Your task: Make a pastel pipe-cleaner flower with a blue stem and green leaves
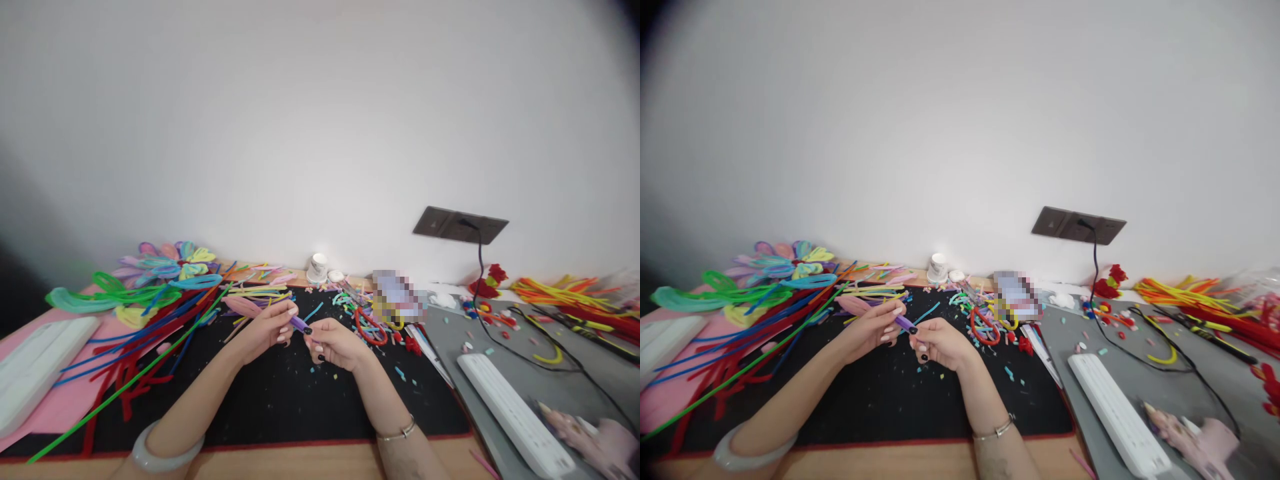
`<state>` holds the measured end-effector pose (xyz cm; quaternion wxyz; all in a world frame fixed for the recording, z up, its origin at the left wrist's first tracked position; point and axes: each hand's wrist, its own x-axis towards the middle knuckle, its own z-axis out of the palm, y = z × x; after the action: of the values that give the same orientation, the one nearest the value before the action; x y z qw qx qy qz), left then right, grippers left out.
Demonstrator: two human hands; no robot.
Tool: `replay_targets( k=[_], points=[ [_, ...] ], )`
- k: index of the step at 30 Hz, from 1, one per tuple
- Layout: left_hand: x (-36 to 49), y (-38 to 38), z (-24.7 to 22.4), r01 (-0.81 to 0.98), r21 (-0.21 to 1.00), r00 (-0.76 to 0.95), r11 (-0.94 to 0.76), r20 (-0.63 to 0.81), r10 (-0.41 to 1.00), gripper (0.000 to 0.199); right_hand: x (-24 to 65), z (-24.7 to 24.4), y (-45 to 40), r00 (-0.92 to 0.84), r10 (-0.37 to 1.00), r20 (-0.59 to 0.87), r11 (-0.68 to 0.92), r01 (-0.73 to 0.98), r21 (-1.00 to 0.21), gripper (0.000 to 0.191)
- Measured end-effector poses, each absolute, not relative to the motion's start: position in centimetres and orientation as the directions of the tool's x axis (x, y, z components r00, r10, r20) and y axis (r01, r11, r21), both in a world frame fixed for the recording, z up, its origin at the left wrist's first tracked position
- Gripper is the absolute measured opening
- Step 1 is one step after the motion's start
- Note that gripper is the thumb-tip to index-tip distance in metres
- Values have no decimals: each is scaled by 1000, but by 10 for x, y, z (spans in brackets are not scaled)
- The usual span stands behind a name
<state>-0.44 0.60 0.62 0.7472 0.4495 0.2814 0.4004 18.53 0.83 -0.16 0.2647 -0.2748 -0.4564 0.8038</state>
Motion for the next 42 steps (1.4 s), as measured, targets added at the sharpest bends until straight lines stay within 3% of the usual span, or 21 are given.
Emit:
replay_targets(
  k=[10, 21, 32, 42],
  points=[
    [-4, 4, 1, -424, 826, 590, 372, -60, 805, 26, 184, 1, 5, -780, 598, -187, -518, -198, -832, 21],
    [-6, 2, 6, -457, 751, 601, 477, -134, 788, 22, 183, 5, 4, -746, 640, -183, -475, -197, -858, 23],
    [1, 2, 4, -517, 740, 574, 430, -74, 816, 22, 182, 4, 4, -743, 656, -137, -429, -216, -877, 25],
    [1, 5, -1, -516, 809, 491, 283, 9, 871, 18, 182, 3, 6, -722, 678, -139, -463, -273, -843, 20]
  ],
)
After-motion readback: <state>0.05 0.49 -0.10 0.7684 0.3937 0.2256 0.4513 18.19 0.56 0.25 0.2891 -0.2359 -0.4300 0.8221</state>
